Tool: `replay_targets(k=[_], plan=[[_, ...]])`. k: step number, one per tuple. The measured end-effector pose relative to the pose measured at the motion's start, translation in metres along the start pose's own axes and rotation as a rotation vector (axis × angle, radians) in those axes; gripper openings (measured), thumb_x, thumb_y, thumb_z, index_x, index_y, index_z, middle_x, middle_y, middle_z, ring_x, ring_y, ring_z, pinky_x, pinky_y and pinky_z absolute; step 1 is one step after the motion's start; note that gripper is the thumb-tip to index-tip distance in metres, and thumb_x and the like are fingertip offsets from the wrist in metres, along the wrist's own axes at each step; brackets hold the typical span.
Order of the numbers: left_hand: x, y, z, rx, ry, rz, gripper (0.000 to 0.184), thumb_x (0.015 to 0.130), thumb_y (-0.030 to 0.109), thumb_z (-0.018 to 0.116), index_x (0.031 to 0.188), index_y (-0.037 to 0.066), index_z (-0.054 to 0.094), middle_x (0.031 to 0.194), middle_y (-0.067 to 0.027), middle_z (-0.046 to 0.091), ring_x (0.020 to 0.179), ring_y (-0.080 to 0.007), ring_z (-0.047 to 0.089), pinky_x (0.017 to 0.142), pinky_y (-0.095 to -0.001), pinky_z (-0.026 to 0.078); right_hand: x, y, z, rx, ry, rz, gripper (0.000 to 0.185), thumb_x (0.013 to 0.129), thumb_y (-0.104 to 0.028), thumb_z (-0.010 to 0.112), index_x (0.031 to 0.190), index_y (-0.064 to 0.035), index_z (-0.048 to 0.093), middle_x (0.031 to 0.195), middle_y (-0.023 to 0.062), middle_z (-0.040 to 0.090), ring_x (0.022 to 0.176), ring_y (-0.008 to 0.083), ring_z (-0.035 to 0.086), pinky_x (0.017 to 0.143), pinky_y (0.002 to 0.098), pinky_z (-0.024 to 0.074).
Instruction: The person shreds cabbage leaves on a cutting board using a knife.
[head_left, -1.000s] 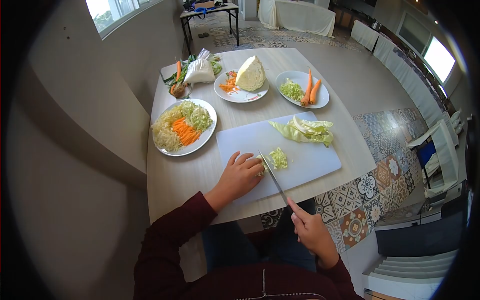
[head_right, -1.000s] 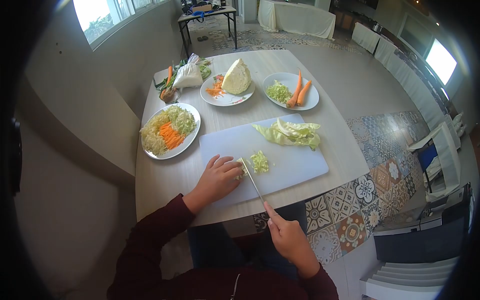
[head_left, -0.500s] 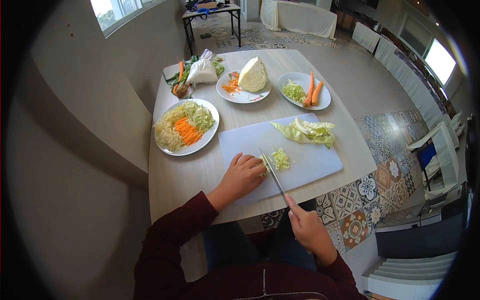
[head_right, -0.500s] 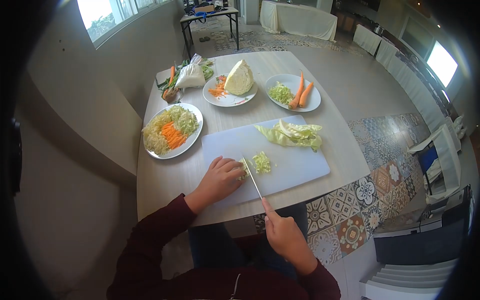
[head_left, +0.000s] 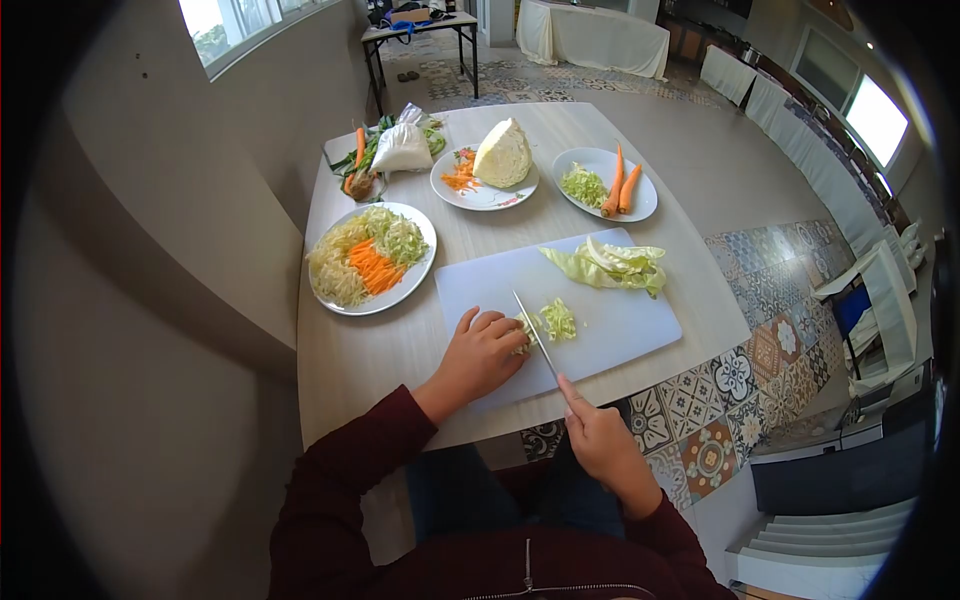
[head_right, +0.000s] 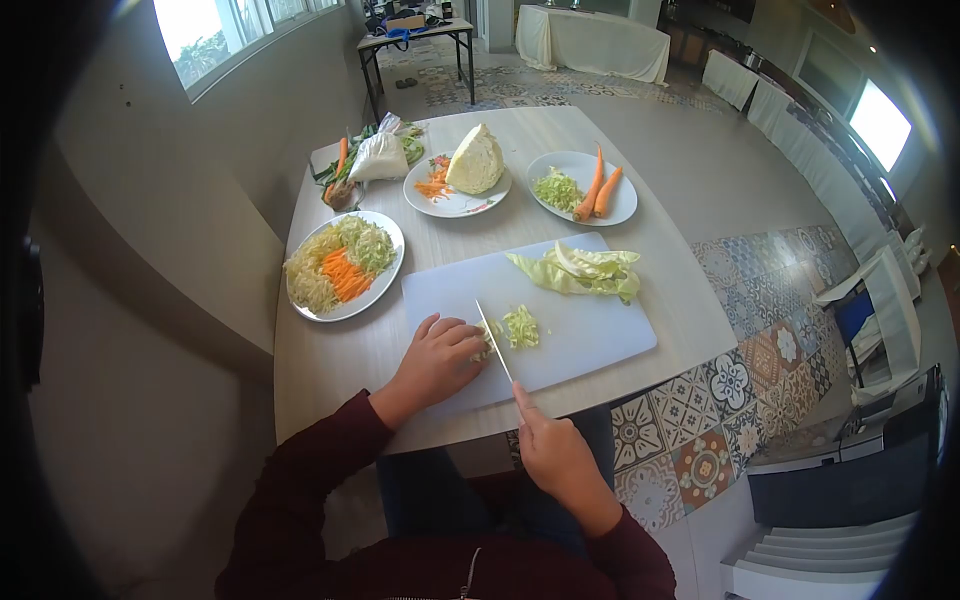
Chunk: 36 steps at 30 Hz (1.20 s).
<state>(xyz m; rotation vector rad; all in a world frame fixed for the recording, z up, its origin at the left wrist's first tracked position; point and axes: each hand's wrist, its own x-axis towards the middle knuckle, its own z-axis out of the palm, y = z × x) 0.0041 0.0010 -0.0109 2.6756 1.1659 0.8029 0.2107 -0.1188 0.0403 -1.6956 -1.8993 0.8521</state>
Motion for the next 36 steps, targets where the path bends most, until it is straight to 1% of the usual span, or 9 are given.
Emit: replay_targets(k=[2, 8, 14, 17, 20, 26, 29, 33, 36], plan=[[0.0, 0.001, -0.001, -0.003, 0.011, -0.007, 0.02, 0.082, 0.022, 0.073, 0.1, 0.015, 0.068, 0.116, -0.0007, 0.066, 0.117, -0.0232, 0.057, 0.107, -0.0538, 0.038, -0.015, -0.001, -0.006, 0.011, -0.015, 0.027, 0.05, 0.095, -0.015, 0.05, 0.144, -0.0095, 0.048, 0.068, 0.0288, 0.059, 0.067, 0.0472, 0.061, 0.064, 0.055, 0.0475], [0.0, 0.001, 0.0, -0.011, 0.005, -0.022, 0.018, 0.083, 0.022, 0.073, 0.1, 0.016, 0.069, 0.116, -0.0003, 0.066, 0.116, -0.0226, 0.058, 0.107, -0.0538, 0.037, -0.056, -0.008, -0.031, 0.141, -0.101, 0.143, 0.048, 0.096, -0.011, 0.051, 0.143, -0.0086, 0.049, 0.062, 0.0263, 0.055, 0.06, 0.0445, 0.06, 0.057, 0.0466, 0.0465], [0.001, -0.001, -0.002, -0.027, 0.005, -0.013, 0.016, 0.083, 0.022, 0.073, 0.098, 0.016, 0.069, 0.114, -0.0003, 0.067, 0.115, -0.0221, 0.058, 0.109, -0.0541, 0.037, -0.054, -0.007, -0.038, 0.136, -0.137, 0.201, 0.047, 0.097, -0.013, 0.052, 0.144, -0.008, 0.048, 0.057, 0.0225, 0.053, 0.051, 0.0371, 0.058, 0.053, 0.0417, 0.0451], [0.001, -0.002, -0.002, -0.056, 0.006, -0.025, 0.016, 0.083, 0.021, 0.073, 0.097, 0.016, 0.07, 0.113, -0.0005, 0.067, 0.115, -0.0223, 0.058, 0.109, -0.0542, 0.036, -0.047, -0.011, -0.032, 0.229, -0.115, 0.218, 0.046, 0.098, -0.013, 0.051, 0.144, -0.0072, 0.048, 0.056, 0.0218, 0.053, 0.05, 0.0351, 0.058, 0.053, 0.0415, 0.045], [0.0, -0.003, -0.001, -0.068, 0.009, -0.019, 0.015, 0.083, 0.021, 0.072, 0.097, 0.015, 0.07, 0.113, -0.001, 0.067, 0.114, -0.0225, 0.059, 0.109, -0.0538, 0.037, -0.044, -0.006, -0.021, 0.238, -0.067, 0.16, 0.046, 0.098, -0.013, 0.05, 0.143, -0.0064, 0.049, 0.055, 0.0221, 0.053, 0.05, 0.035, 0.059, 0.053, 0.0416, 0.0452], [0.0, -0.005, 0.001, -0.091, 0.021, 0.002, 0.016, 0.084, 0.022, 0.071, 0.098, 0.014, 0.07, 0.113, -0.0028, 0.067, 0.114, -0.0234, 0.058, 0.108, -0.0537, 0.036, -0.048, -0.004, -0.02, 0.211, -0.041, 0.125, 0.046, 0.098, -0.012, 0.051, 0.143, -0.0055, 0.048, 0.06, 0.0237, 0.056, 0.054, 0.0382, 0.06, 0.055, 0.0419, 0.0465], [0.0, -0.005, 0.001, -0.092, 0.02, 0.006, 0.017, 0.084, 0.022, 0.071, 0.099, 0.014, 0.07, 0.113, -0.0029, 0.067, 0.114, -0.0234, 0.058, 0.108, -0.0541, 0.036, -0.049, 0.003, -0.019, 0.157, -0.057, 0.096, 0.047, 0.101, -0.014, 0.047, 0.148, -0.0106, 0.046, 0.059, 0.0045, 0.056, 0.047, 0.0116, 0.057, 0.049, 0.028, 0.0499], [0.0, 0.003, -0.004, -0.048, 0.014, -0.001, 0.018, 0.084, 0.023, 0.072, 0.1, 0.015, 0.071, 0.115, -0.0032, 0.067, 0.116, -0.025, 0.058, 0.103, -0.0485, 0.041, -0.046, 0.007, -0.018, 0.141, -0.057, 0.065, 0.048, 0.101, -0.014, 0.047, 0.148, -0.012, 0.045, 0.06, 0.0054, 0.058, 0.047, 0.013, 0.058, 0.05, 0.0292, 0.0514], [-0.002, 0.013, -0.007, -0.083, 0.045, -0.042, 0.018, 0.085, 0.022, 0.071, 0.101, 0.013, 0.07, 0.115, -0.0043, 0.068, 0.115, -0.0264, 0.059, 0.099, -0.0451, 0.043, -0.046, 0.005, -0.025, 0.172, -0.069, 0.084, 0.046, 0.098, -0.015, 0.051, 0.143, -0.0075, 0.049, 0.068, 0.0283, 0.059, 0.066, 0.046, 0.062, 0.059, 0.0482, 0.0467]])
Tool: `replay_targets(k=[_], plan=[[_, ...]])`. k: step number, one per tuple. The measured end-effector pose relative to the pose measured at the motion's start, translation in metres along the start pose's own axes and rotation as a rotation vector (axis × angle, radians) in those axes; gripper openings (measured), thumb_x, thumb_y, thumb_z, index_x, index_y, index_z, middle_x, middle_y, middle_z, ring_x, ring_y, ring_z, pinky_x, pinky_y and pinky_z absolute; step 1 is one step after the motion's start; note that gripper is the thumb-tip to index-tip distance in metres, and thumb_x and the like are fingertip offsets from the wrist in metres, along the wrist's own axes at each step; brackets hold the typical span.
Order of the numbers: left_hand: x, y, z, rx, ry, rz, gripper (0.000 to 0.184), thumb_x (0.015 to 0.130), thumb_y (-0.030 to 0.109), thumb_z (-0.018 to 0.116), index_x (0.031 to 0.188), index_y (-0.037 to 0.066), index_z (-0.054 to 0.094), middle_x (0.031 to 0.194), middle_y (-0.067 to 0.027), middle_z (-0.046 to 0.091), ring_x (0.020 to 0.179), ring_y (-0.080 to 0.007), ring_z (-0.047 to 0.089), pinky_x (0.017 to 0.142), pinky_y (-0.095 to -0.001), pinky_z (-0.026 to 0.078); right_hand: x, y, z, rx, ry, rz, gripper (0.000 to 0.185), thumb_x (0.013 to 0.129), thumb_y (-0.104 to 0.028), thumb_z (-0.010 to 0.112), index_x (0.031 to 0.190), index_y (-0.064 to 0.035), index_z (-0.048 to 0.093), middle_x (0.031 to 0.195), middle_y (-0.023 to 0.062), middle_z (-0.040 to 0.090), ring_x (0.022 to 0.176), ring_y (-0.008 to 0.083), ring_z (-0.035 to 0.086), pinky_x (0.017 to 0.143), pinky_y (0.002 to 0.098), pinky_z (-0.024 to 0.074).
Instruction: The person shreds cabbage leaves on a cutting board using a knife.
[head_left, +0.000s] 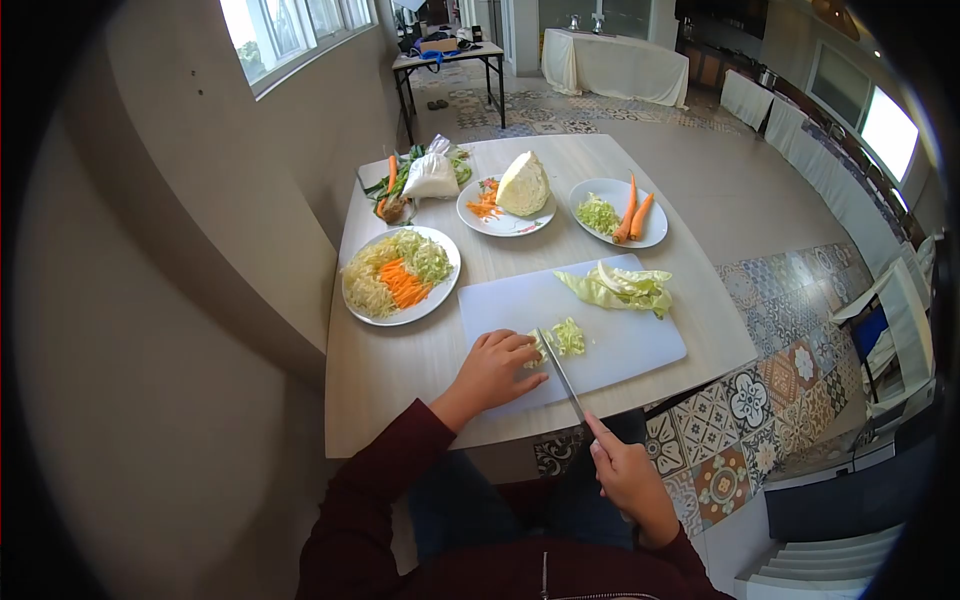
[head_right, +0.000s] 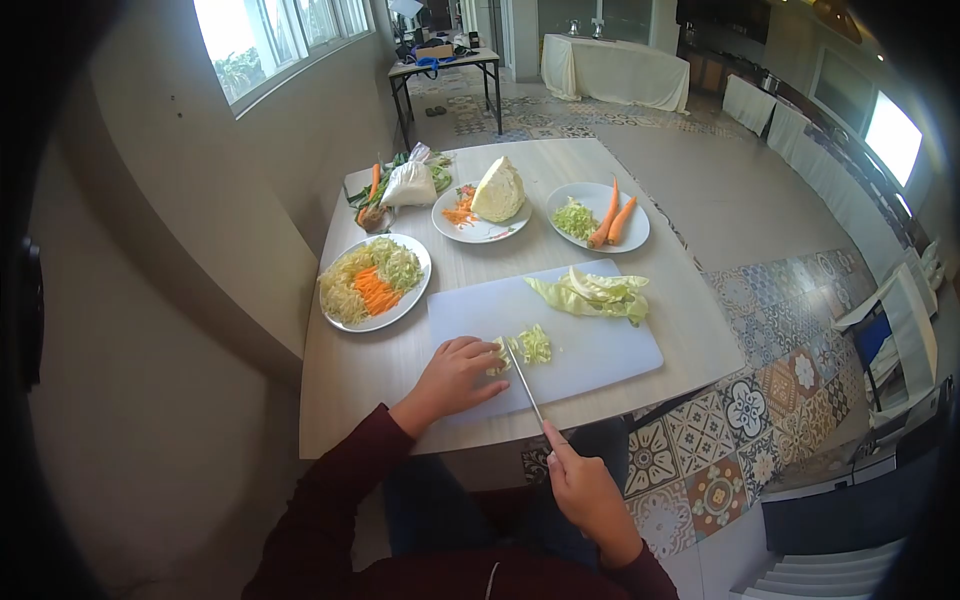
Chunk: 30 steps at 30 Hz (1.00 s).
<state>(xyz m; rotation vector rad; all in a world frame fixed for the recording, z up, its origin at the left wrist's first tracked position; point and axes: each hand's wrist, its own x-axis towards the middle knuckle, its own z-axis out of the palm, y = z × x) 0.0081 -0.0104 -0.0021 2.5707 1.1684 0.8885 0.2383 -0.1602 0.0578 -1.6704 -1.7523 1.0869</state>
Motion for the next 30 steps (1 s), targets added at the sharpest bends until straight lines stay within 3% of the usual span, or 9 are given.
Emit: replay_targets(k=[6, 9, 13, 18, 21, 24, 30], plan=[[-0.007, 0.023, 0.032, 0.087, 0.19, -0.169, 0.013, 0.086, 0.015, 0.065, 0.097, 0.008, 0.067, 0.114, -0.008, 0.068, 0.113, -0.0295, 0.059, 0.098, -0.0445, 0.043, 0.003, 0.024, 0.004, 0.08, 0.007, -0.094, 0.046, 0.098, -0.016, 0.051, 0.143, -0.0067, 0.048, 0.066, 0.0284, 0.057, 0.065, 0.046, 0.062, 0.06, 0.05, 0.0462], [-0.009, 0.032, 0.043, 0.119, 0.271, -0.221, 0.013, 0.086, 0.012, 0.064, 0.097, 0.006, 0.066, 0.114, -0.0079, 0.067, 0.113, -0.03, 0.059, 0.099, -0.0451, 0.042, 0.004, 0.036, 0.006, 0.056, -0.025, -0.123, 0.049, 0.101, -0.013, 0.046, 0.15, -0.0119, 0.042, 0.061, 0.0052, 0.056, 0.047, 0.0127, 0.057, 0.05, 0.0297, 0.0518], [-0.013, 0.035, 0.043, 0.159, 0.307, -0.208, 0.016, 0.085, 0.012, 0.063, 0.1, 0.006, 0.065, 0.117, -0.0059, 0.066, 0.113, -0.0295, 0.058, 0.1, -0.0453, 0.042, 0.002, 0.041, 0.007, 0.086, -0.033, -0.158, 0.05, 0.101, -0.014, 0.047, 0.15, -0.0123, 0.041, 0.06, 0.0055, 0.056, 0.048, 0.0124, 0.057, 0.049, 0.0285, 0.0508], [-0.011, 0.042, 0.038, 0.157, 0.334, -0.151, 0.014, 0.086, 0.01, 0.064, 0.099, 0.006, 0.065, 0.115, -0.0064, 0.066, 0.111, -0.0279, 0.059, 0.099, -0.0445, 0.042, -0.008, 0.018, -0.005, 0.18, -0.136, -0.034, 0.054, 0.1, -0.011, 0.048, 0.152, -0.011, 0.038, 0.065, 0.0052, 0.058, 0.049, 0.0115, 0.059, 0.049, 0.0276, 0.0503], [-0.015, 0.041, 0.039, 0.13, 0.287, -0.181, 0.016, 0.086, 0.01, 0.063, 0.102, 0.008, 0.065, 0.115, -0.0042, 0.066, 0.111, -0.0245, 0.059, 0.1, -0.0441, 0.041, -0.006, 0.019, -0.003, 0.275, -0.115, -0.023, 0.052, 0.097, -0.011, 0.049, 0.148, -0.0028, 0.041, 0.061, 0.013, 0.059, 0.048, 0.0214, 0.063, 0.052, 0.0361, 0.0528], [-0.014, 0.043, 0.037, 0.128, 0.264, -0.187, 0.015, 0.086, 0.01, 0.063, 0.101, 0.008, 0.064, 0.114, -0.0042, 0.066, 0.111, -0.0233, 0.059, 0.101, -0.0453, 0.041, -0.003, 0.02, 0.001, 0.256, -0.09, -0.114, 0.052, 0.097, -0.009, 0.05, 0.148, -0.0026, 0.041, 0.061, 0.0105, 0.058, 0.048, 0.0188, 0.062, 0.051, 0.0343, 0.0519], [-0.014, 0.044, 0.037, 0.087, 0.28, -0.242, 0.009, 0.087, 0.01, 0.064, 0.096, 0.007, 0.064, 0.115, -0.0073, 0.067, 0.113, -0.0264, 0.06, 0.102, -0.0466, 0.041, -0.001, 0.015, -0.003, 0.32, -0.049, -0.07, 0.054, 0.096, -0.009, 0.05, 0.148, -0.0046, 0.042, 0.061, 0.0094, 0.058, 0.052, 0.0163, 0.063, 0.054, 0.032, 0.0516]])
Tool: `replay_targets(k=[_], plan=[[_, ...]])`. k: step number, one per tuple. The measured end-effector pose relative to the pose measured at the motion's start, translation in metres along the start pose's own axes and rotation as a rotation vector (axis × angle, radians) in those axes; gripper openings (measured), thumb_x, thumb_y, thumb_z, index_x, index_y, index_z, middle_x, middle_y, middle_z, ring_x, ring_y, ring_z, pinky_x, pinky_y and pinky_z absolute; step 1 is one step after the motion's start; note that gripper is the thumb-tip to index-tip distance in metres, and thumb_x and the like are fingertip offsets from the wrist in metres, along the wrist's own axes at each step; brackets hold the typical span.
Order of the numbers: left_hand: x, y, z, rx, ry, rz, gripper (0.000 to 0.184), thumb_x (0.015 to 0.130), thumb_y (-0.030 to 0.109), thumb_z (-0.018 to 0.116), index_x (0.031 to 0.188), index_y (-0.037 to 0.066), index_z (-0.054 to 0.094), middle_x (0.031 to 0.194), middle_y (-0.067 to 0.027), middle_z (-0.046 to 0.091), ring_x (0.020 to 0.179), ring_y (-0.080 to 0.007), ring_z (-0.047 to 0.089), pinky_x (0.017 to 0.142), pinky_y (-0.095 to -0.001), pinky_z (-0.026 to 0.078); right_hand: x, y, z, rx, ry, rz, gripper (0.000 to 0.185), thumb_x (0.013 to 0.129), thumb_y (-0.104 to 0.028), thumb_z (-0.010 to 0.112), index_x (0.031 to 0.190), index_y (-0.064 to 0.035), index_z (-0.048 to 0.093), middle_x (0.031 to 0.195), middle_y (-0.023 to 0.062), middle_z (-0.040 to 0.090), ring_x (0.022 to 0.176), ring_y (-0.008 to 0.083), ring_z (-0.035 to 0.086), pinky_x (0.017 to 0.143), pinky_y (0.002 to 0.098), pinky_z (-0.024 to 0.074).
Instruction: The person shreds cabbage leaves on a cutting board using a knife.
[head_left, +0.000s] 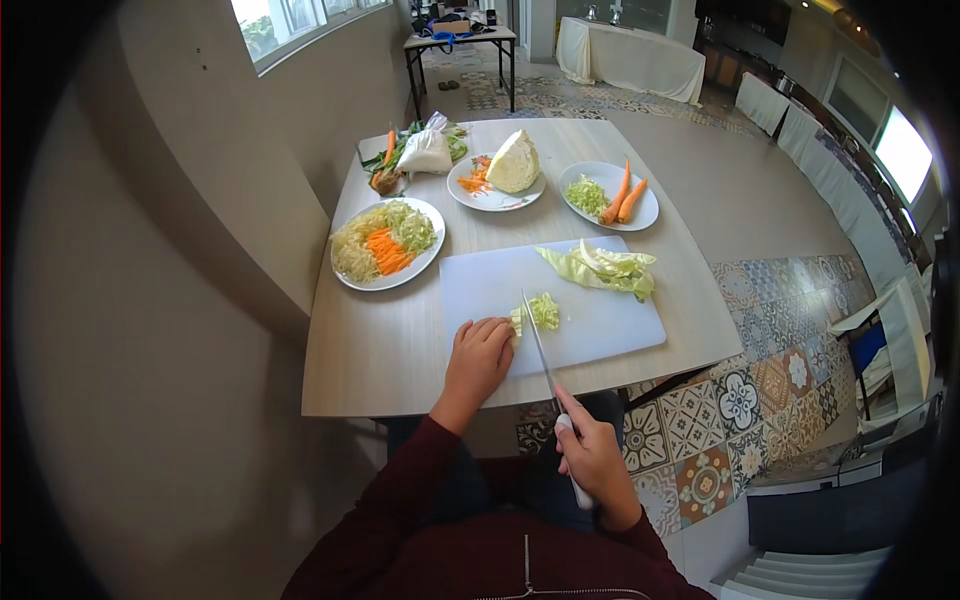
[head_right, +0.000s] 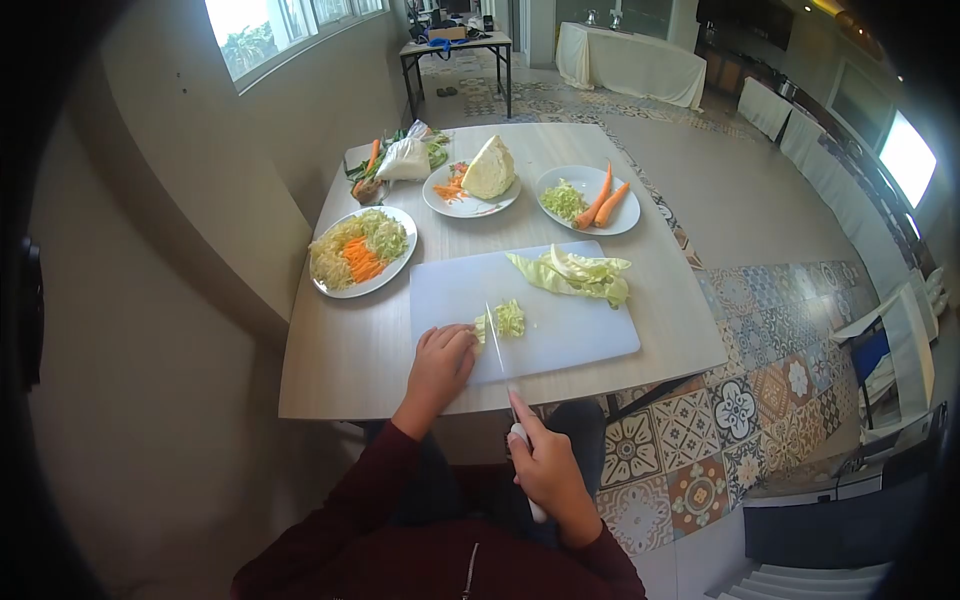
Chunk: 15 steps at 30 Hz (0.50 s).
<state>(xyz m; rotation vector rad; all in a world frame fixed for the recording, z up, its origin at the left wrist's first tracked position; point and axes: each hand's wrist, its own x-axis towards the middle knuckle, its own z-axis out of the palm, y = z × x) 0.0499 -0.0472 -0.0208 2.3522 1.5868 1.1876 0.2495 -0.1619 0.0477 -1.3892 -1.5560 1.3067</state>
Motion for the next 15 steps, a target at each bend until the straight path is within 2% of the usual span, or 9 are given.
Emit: replay_targets(k=[4, 10, 13, 15], plan=[[-0.002, -0.004, 0.004, 0.011, 0.025, 0.003, 0.011, 0.087, 0.01, 0.065, 0.097, 0.006, 0.065, 0.114, -0.0071, 0.068, 0.113, -0.027, 0.06, 0.101, -0.046, 0.041, 0.004, -0.001, 0.004, -0.017, 0.048, 0.023, 0.054, 0.095, -0.009, 0.049, 0.149, -0.0066, 0.042, 0.062, 0.0087, 0.059, 0.053, 0.0158, 0.062, 0.056, 0.032, 0.0525], [0.003, -0.002, 0.003, 0.004, 0.03, 0.001, 0.013, 0.087, 0.012, 0.067, 0.099, 0.006, 0.066, 0.111, -0.0061, 0.068, 0.109, -0.027, 0.061, 0.096, -0.0429, 0.042, 0.007, -0.003, 0.012, 0.0, -0.004, 0.002, 0.055, 0.095, -0.009, 0.049, 0.149, -0.0066, 0.041, 0.062, 0.0089, 0.061, 0.053, 0.0164, 0.062, 0.057, 0.0323, 0.0526], [0.004, 0.0, 0.002, 0.009, 0.044, -0.008, 0.012, 0.087, 0.013, 0.067, 0.097, 0.008, 0.065, 0.107, -0.0048, 0.068, 0.106, -0.0259, 0.061, 0.094, -0.0422, 0.042, 0.009, -0.005, 0.015, -0.019, -0.009, 0.007, 0.054, 0.095, -0.009, 0.05, 0.148, -0.0052, 0.042, 0.061, 0.0103, 0.061, 0.053, 0.0181, 0.063, 0.057, 0.0334, 0.0523], [0.004, 0.001, 0.004, 0.006, 0.072, -0.004, 0.008, 0.089, 0.015, 0.065, 0.095, 0.01, 0.063, 0.101, -0.0037, 0.067, 0.103, -0.0244, 0.061, 0.094, -0.0418, 0.041, 0.01, -0.005, 0.017, -0.046, -0.007, -0.011, 0.053, 0.095, -0.009, 0.05, 0.147, -0.0039, 0.043, 0.061, 0.0144, 0.06, 0.053, 0.024, 0.063, 0.057, 0.0362, 0.0512]])
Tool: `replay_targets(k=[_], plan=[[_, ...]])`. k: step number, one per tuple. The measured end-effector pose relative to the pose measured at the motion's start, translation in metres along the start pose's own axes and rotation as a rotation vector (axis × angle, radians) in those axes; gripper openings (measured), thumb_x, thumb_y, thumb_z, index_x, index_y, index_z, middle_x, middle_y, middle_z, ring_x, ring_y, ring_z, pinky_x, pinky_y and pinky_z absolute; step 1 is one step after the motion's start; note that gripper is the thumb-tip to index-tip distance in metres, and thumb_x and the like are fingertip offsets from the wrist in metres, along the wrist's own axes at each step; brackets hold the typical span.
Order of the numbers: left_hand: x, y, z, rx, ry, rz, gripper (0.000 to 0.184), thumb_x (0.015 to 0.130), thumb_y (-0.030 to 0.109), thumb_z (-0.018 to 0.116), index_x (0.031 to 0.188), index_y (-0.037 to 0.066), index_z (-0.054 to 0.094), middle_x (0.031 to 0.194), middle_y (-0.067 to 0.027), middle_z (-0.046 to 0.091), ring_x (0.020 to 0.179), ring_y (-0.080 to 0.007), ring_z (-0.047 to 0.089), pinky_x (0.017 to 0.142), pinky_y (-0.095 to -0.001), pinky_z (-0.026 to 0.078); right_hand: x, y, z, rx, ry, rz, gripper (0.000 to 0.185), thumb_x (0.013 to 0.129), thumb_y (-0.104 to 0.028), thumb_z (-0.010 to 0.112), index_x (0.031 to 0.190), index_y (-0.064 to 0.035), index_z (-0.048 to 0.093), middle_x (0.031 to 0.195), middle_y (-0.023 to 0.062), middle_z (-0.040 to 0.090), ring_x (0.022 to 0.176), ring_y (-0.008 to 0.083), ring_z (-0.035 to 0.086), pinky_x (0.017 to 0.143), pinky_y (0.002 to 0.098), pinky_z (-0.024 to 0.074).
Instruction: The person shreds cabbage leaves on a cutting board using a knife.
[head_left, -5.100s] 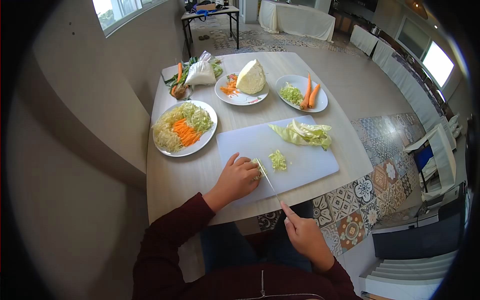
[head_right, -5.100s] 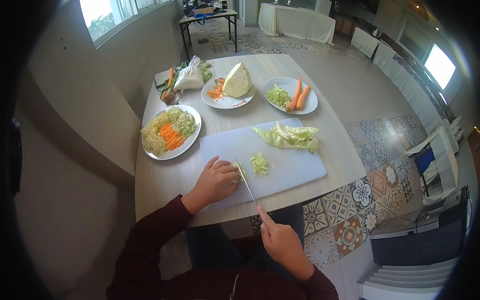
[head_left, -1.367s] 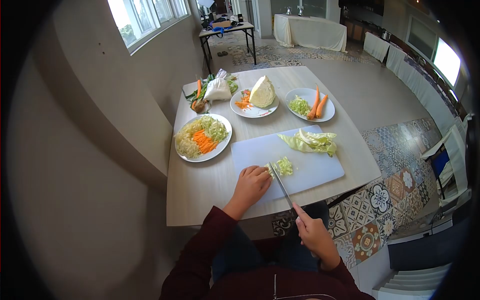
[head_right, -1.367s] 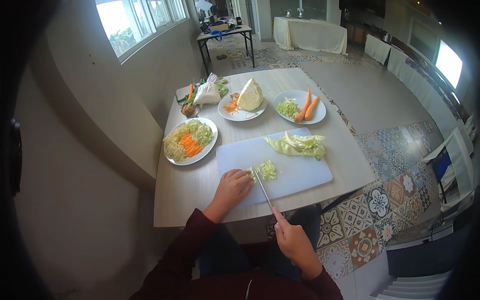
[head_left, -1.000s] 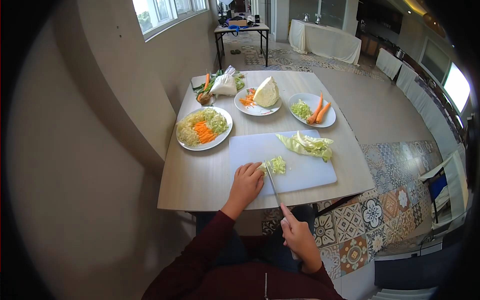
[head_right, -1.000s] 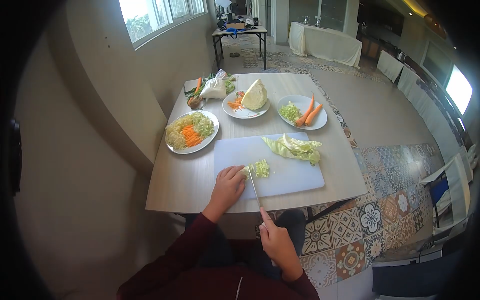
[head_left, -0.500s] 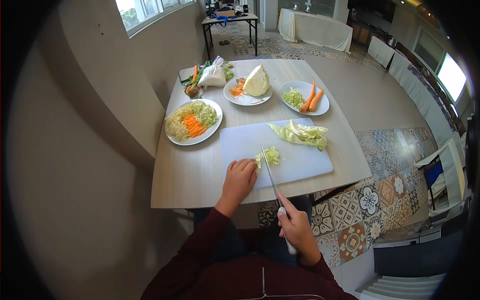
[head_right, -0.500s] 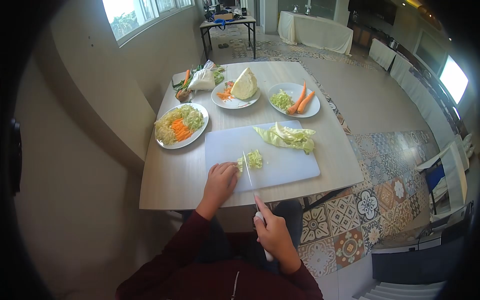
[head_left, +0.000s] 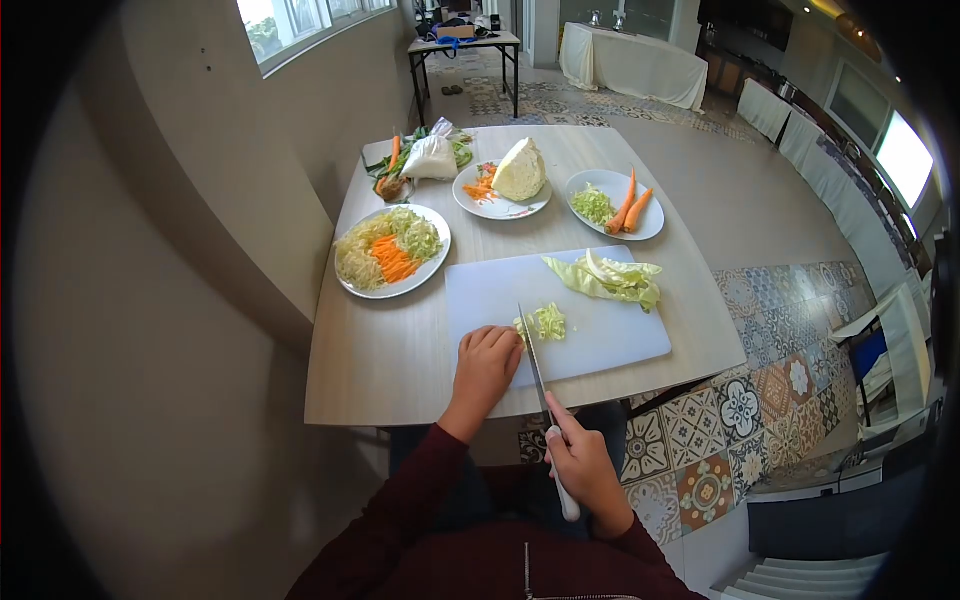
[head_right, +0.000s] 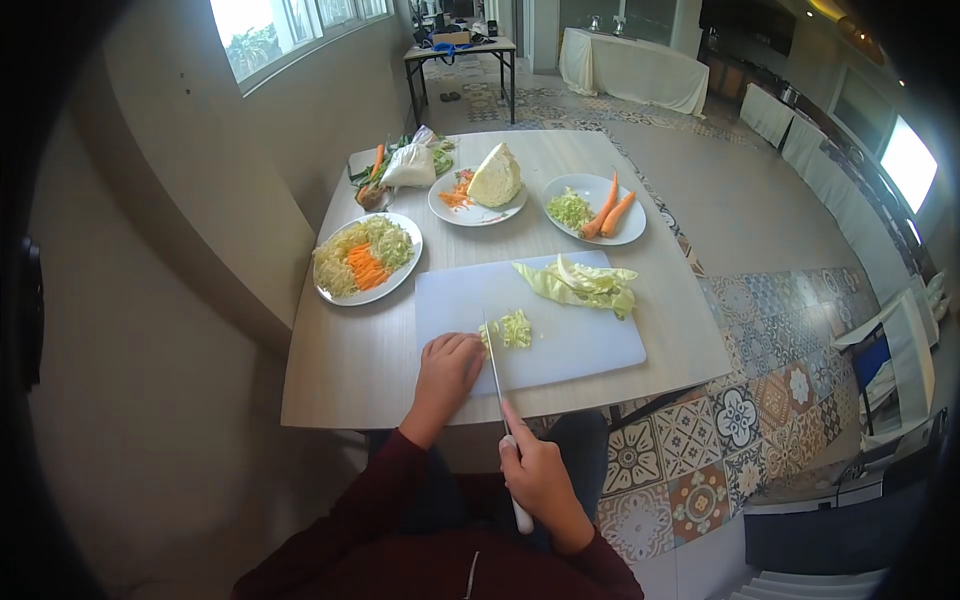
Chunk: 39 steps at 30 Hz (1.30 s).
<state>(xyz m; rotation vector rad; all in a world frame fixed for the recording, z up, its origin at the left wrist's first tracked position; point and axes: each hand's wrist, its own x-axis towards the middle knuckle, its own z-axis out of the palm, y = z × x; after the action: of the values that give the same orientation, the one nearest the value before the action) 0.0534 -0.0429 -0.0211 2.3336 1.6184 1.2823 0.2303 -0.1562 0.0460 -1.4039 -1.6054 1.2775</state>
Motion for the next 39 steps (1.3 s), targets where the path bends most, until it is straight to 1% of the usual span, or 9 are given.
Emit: replay_targets(k=[4, 7, 10, 13, 16, 25, 28, 31, 39], plan=[[-0.001, -0.002, 0.002, 0.03, -0.044, -0.022, 0.014, 0.088, 0.014, 0.068, 0.099, 0.007, 0.065, 0.105, -0.0047, 0.069, 0.105, -0.0263, 0.061, 0.093, -0.042, 0.042, 0.004, 0.013, 0.004, -0.06, 0.017, -0.064, 0.051, 0.094, -0.01, 0.051, 0.144, -0.0016, 0.044, 0.063, 0.0234, 0.058, 0.057, 0.0379, 0.063, 0.058, 0.0426, 0.0489], [0.0, 0.0, 0.001, 0.027, -0.036, -0.047, 0.015, 0.088, 0.015, 0.068, 0.101, 0.007, 0.064, 0.104, -0.0061, 0.069, 0.105, -0.0264, 0.061, 0.094, -0.0418, 0.041, 0.004, 0.011, 0.006, -0.086, 0.019, -0.089, 0.05, 0.094, -0.01, 0.051, 0.143, 0.0006, 0.045, 0.065, 0.0271, 0.056, 0.062, 0.044, 0.061, 0.059, 0.0454, 0.0478], [-0.001, -0.001, 0.005, 0.007, -0.004, -0.084, 0.018, 0.089, 0.016, 0.068, 0.103, 0.007, 0.064, 0.104, -0.0077, 0.069, 0.105, -0.0266, 0.062, 0.094, -0.0418, 0.041, 0.005, 0.018, 0.006, -0.168, -0.013, -0.103, 0.053, 0.097, -0.009, 0.046, 0.149, -0.0029, 0.039, 0.062, 0.0075, 0.06, 0.049, 0.0144, 0.06, 0.053, 0.0306, 0.0519], [-0.002, -0.002, 0.006, 0.011, 0.007, -0.083, 0.019, 0.089, 0.017, 0.068, 0.105, 0.008, 0.064, 0.103, -0.008, 0.069, 0.105, -0.0257, 0.062, 0.095, -0.0421, 0.041, 0.004, 0.011, 0.004, -0.138, -0.001, -0.106, 0.05, 0.094, -0.01, 0.051, 0.141, 0.0055, 0.044, 0.066, 0.0284, 0.057, 0.063, 0.0449, 0.062, 0.059, 0.0481, 0.0472], [-0.003, -0.002, 0.006, 0.028, -0.015, -0.076, 0.019, 0.089, 0.018, 0.067, 0.106, 0.009, 0.063, 0.101, -0.0062, 0.068, 0.106, -0.0236, 0.062, 0.097, -0.0427, 0.04, -0.001, 0.014, -0.001, -0.224, -0.056, -0.101, 0.053, 0.098, -0.009, 0.045, 0.15, -0.0019, 0.037, 0.06, 0.0077, 0.059, 0.049, 0.0156, 0.06, 0.053, 0.0316, 0.0523], [-0.002, -0.001, 0.006, 0.016, -0.013, -0.075, 0.017, 0.09, 0.018, 0.066, 0.105, 0.01, 0.063, 0.098, -0.0052, 0.069, 0.104, -0.0231, 0.063, 0.096, -0.0433, 0.04, 0.01, 0.018, 0.005, -0.218, -0.06, -0.132, 0.053, 0.098, -0.009, 0.044, 0.149, 0.0041, 0.035, 0.055, 0.0084, 0.056, 0.047, 0.0166, 0.06, 0.051, 0.0331, 0.0512], [-0.002, -0.001, 0.006, 0.011, -0.013, -0.072, 0.017, 0.09, 0.017, 0.066, 0.105, 0.009, 0.063, 0.1, -0.0062, 0.069, 0.104, -0.024, 0.063, 0.095, -0.0427, 0.04, 0.025, 0.019, 0.009, -0.23, -0.032, -0.142, 0.053, 0.097, -0.009, 0.044, 0.148, 0.0039, 0.036, 0.058, 0.0163, 0.058, 0.05, 0.0264, 0.063, 0.054, 0.0388, 0.0508], [-0.001, -0.001, 0.004, 0.009, -0.018, -0.074, 0.018, 0.09, 0.016, 0.066, 0.106, 0.008, 0.064, 0.103, -0.0079, 0.07, 0.105, -0.0257, 0.063, 0.095, -0.0418, 0.04, 0.041, 0.011, 0.015, -0.288, 0.009, -0.15, 0.054, 0.094, -0.01, 0.047, 0.144, 0.0079, 0.038, 0.074, 0.033, 0.061, 0.069, 0.0489, 0.062, 0.067, 0.055, 0.0477], [-0.004, -0.002, 0.007, 0.007, -0.026, -0.127, 0.02, 0.091, 0.015, 0.065, 0.109, 0.006, 0.062, 0.107, -0.0097, 0.068, 0.109, -0.0269, 0.061, 0.097, -0.0426, 0.039, 0.036, 0.016, 0.023, -0.351, 0.015, -0.15, 0.056, 0.094, -0.011, 0.048, 0.145, 0.0067, 0.037, 0.072, 0.0329, 0.061, 0.068, 0.049, 0.062, 0.067, 0.0571, 0.0478]])
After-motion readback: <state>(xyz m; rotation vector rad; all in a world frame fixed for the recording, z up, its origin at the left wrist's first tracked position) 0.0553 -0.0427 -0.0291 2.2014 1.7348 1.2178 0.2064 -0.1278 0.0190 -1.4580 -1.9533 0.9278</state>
